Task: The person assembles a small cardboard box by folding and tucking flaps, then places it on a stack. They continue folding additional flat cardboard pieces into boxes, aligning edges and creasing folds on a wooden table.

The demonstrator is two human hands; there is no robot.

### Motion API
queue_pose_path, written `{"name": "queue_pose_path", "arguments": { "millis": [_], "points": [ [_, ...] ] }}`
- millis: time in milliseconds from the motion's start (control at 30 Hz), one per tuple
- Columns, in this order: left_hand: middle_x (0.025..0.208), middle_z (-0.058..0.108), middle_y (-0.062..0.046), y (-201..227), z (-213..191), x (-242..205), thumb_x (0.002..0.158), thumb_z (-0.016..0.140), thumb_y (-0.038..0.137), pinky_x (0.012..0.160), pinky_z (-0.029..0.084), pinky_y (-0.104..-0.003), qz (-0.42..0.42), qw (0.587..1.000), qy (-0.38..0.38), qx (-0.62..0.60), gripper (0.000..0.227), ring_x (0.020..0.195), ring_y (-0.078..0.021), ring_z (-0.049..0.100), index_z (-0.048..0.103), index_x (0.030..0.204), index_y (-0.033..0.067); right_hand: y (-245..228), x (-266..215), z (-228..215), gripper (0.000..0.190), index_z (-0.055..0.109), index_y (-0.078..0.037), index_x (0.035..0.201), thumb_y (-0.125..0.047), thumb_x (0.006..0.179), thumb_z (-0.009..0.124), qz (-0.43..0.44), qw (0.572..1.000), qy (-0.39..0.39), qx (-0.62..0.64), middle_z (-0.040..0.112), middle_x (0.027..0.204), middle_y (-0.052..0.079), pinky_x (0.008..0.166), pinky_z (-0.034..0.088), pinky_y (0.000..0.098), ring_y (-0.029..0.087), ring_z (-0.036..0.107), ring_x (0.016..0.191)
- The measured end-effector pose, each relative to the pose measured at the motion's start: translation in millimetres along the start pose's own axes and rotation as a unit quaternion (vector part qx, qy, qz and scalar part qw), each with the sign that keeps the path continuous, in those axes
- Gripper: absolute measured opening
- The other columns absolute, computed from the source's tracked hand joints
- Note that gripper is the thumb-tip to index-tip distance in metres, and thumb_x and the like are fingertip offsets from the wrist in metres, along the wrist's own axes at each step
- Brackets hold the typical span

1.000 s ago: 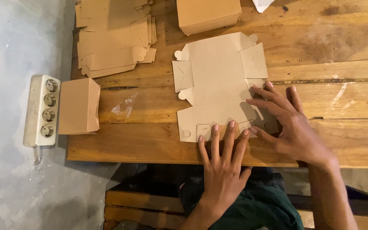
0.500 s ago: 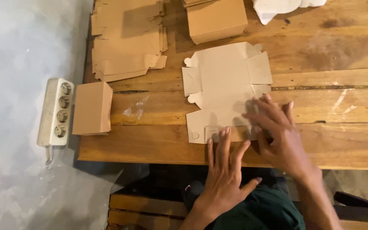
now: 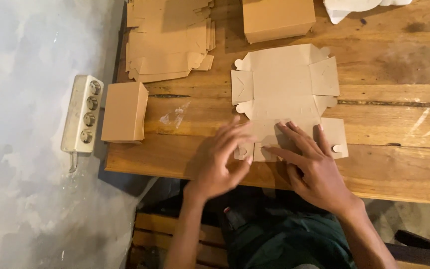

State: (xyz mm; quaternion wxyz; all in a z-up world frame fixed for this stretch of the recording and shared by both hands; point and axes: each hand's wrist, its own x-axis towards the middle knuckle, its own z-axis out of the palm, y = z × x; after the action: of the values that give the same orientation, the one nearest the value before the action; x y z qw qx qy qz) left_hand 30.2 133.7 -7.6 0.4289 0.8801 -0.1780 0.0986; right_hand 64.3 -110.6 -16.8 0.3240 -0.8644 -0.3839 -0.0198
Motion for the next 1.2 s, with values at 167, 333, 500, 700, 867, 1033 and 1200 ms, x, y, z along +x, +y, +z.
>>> {"name": "queue_pose_path", "arguments": {
  "millis": [167,333,500,700,867,1033,1200],
  "points": [
    [0.165,0.04,-0.005,-31.2,-16.0,29.3,0.094,0.066,0.047,0.132,0.006,-0.062,0.014,0.986,-0.166,0.015,0.056,0.16,-0.0266,0.026,0.056,0.141,0.0191,-0.1,1.2,-2.8,0.058,0.066,-0.026,0.137,0.0,0.088,0.052,-0.002,0.999,0.017,0.031,0.046,0.161,0.017,0.127,0.013,0.0644,0.037,0.038,0.154],
    [0.163,0.043,-0.005,-33.3,-13.0,29.1,0.093,0.072,0.044,0.132,0.005,-0.062,0.033,0.985,-0.17,0.023,0.052,0.16,-0.0264,0.026,0.06,0.137,0.0192,-1.3,3.3,-4.7,0.054,0.07,-0.025,0.132,0.002,0.089,0.052,0.002,0.999,0.012,0.034,0.047,0.16,0.016,0.127,0.014,0.0645,0.037,0.039,0.153],
    [0.163,0.043,-0.005,-32.3,-9.4,29.8,0.095,0.071,0.041,0.133,0.005,-0.063,0.024,0.985,-0.166,0.033,0.05,0.16,-0.0259,0.028,0.057,0.137,0.0194,-0.4,3.2,-4.9,0.053,0.07,-0.025,0.131,0.001,0.088,0.052,0.009,1.0,0.005,0.021,0.048,0.16,0.016,0.126,0.016,0.0656,0.036,0.04,0.153],
    [0.153,0.055,-0.004,-15.8,-11.2,36.6,0.099,0.069,0.029,0.132,0.016,-0.055,-0.018,0.994,-0.105,0.009,0.033,0.153,-0.0244,0.04,0.063,0.128,0.0152,-1.2,5.3,-7.5,0.055,0.068,-0.024,0.134,0.002,0.088,0.053,-0.003,1.0,0.005,0.024,0.046,0.161,0.016,0.126,0.016,0.0674,0.037,0.037,0.154],
    [0.156,0.052,-0.004,-22.7,-9.9,34.0,0.096,0.071,0.031,0.132,0.013,-0.058,-0.009,0.992,-0.124,0.022,0.037,0.155,-0.0238,0.037,0.063,0.13,0.0172,0.2,4.4,-5.9,0.055,0.068,-0.026,0.133,0.001,0.088,0.053,-0.005,1.0,0.009,0.012,0.046,0.161,0.015,0.127,0.017,0.0658,0.037,0.04,0.153],
    [0.162,0.044,-0.006,-24.4,-15.4,34.1,0.095,0.073,0.033,0.133,0.007,-0.06,0.006,0.987,-0.16,0.002,0.045,0.159,-0.0266,0.028,0.059,0.135,0.0186,-1.8,5.7,-7.4,0.051,0.068,-0.024,0.132,0.001,0.09,0.053,-0.001,1.0,0.004,0.013,0.047,0.16,0.016,0.127,0.016,0.0668,0.037,0.039,0.153],
    [0.165,0.039,-0.006,-27.1,-18.7,35.1,0.093,0.075,0.033,0.132,0.004,-0.061,0.015,0.983,-0.181,-0.015,0.048,0.161,-0.0275,0.023,0.058,0.136,0.0185,-0.5,6.1,-6.9,0.054,0.068,-0.026,0.133,0.0,0.088,0.053,0.003,1.0,-0.001,0.01,0.046,0.16,0.015,0.128,0.016,0.0643,0.036,0.039,0.153]
  ]
}}
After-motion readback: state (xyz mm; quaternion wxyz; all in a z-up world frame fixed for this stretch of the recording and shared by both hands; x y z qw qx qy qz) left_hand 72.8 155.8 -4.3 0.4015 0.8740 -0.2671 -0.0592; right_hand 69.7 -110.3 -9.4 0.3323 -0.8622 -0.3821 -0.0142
